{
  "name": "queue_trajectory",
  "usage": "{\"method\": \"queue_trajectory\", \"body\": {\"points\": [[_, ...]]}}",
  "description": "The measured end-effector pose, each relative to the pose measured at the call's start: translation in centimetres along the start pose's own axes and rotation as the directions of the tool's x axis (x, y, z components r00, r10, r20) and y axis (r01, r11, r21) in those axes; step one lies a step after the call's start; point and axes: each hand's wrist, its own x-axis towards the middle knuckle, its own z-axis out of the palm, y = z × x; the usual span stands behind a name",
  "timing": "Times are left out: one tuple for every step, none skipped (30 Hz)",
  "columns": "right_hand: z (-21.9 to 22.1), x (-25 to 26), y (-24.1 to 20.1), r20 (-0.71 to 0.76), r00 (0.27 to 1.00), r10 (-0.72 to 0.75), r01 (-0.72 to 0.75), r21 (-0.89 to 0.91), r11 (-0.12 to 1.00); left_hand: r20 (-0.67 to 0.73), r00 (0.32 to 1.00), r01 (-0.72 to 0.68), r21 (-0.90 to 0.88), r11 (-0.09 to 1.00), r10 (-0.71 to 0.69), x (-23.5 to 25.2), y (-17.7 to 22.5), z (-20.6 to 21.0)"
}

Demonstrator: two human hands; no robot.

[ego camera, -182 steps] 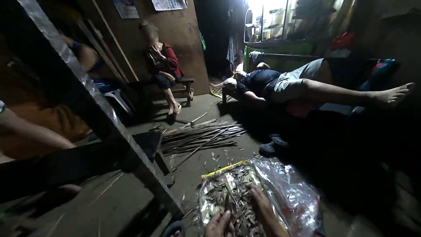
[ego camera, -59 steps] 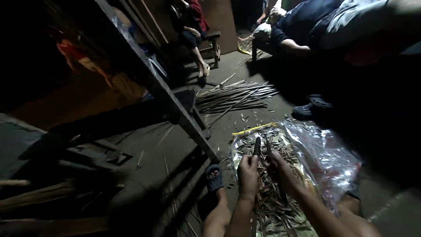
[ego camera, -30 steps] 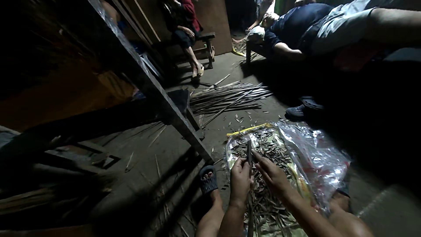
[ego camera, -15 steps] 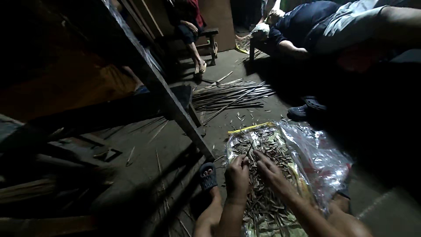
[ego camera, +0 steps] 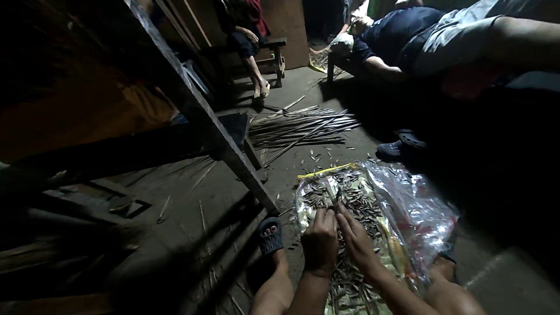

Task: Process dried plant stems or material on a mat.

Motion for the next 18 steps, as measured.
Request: {"method": "queue_trajectory", "body": {"points": [[-0.1,0.3,0.2,-0.015,1.0,0.0,0.0,-0.009,1.0,0.003,1.0,-0.004,-0.007,1.0,0.004,-0.1,0.1,0.1],[-0.2,0.6,0.4,-0.022,1.0,-0.012,0.012,-0.015,1.0,0.005,1.0,-0.01,-0.013,1.0,0.01,-0.2,0.1,0.1],[-0.3,0.8,0.7,-0.022,1.0,-0.019,0.019,-0.026,0.999,0.005,1.0,-0.014,-0.015,1.0,0.014,-0.3,0.1,0.2],[-0.5,1.1,0.8,-0.038,0.999,-0.017,0.016,-0.032,0.999,0.008,1.0,-0.016,-0.018,1.0,0.016,-0.3,0.1,0.1],[-0.6,1.4,0.8,-0.057,0.998,0.0,-0.002,-0.028,1.0,0.009,1.0,-0.021,-0.022,1.0,0.021,-0.4,0.1,0.1],[-0.9,1.7,0.7,-0.073,0.997,0.024,-0.026,-0.018,0.999,0.007,1.0,-0.025,-0.025,0.999,0.026,-0.4,0.1,0.1],[-1.2,2.0,0.7,-0.077,0.995,0.056,-0.056,0.006,0.998,0.005,1.0,-0.03,-0.028,0.999,0.03,-0.5,0.1,0.0],[-1.5,2.4,0.7,-0.09,0.992,0.086,-0.083,0.041,0.996,0.006,1.0,-0.029,-0.035,0.999,0.029,-0.5,0.1,-0.1],[-1.8,2.6,0.6,-0.097,0.988,0.12,-0.113,0.076,0.991,0.015,1.0,-0.019,-0.049,0.999,0.02,-0.6,0.1,-0.3],[-2.1,2.9,0.6,-0.102,0.984,0.147,-0.135,0.111,0.985,0.027,1.0,0.0,-0.07,0.998,0.001,-0.5,0.1,-0.5],[-2.3,3.1,0.8,-0.095,0.982,0.163,-0.148,0.147,0.978,0.044,0.999,0.033,-0.107,0.994,-0.029,-0.4,0.0,-0.7],[-2.4,3.1,0.8,-0.078,0.981,0.179,-0.161,0.189,0.969,0.062,0.995,0.083,-0.154,0.985,-0.074,-0.3,-0.1,-0.8],[-2.4,3.1,0.7,-0.048,0.976,0.211,-0.194,0.243,0.951,0.099,0.986,0.153,-0.217,0.964,-0.134,-0.1,-0.1,-1.0],[-2.2,2.9,0.3,-0.011,0.966,0.258,-0.242,0.309,0.92,0.146,0.97,0.23,-0.284,0.931,-0.195,0.2,-0.3,-1.2],[-2.0,2.6,-0.2,0.051,0.955,0.293,-0.291,0.367,0.883,0.176,0.955,0.285,-0.339,0.897,-0.237,0.4,-0.5,-1.2],[-1.9,2.4,-0.6,0.11,0.946,0.305,-0.322,0.422,0.847,0.203,0.942,0.328,-0.38,0.865,-0.268,0.5,-0.8,-1.2],[-1.8,2.2,-1.0,0.157,0.941,0.301,-0.339,0.466,0.817,0.23,0.93,0.36,-0.406,0.84,-0.287,0.6,-0.9,-1.2],[-1.7,2.1,-1.2,0.186,0.941,0.281,-0.337,0.496,0.8,0.274,0.913,0.396,-0.423,0.815,-0.302,0.6,-0.9,-1.4]]}}
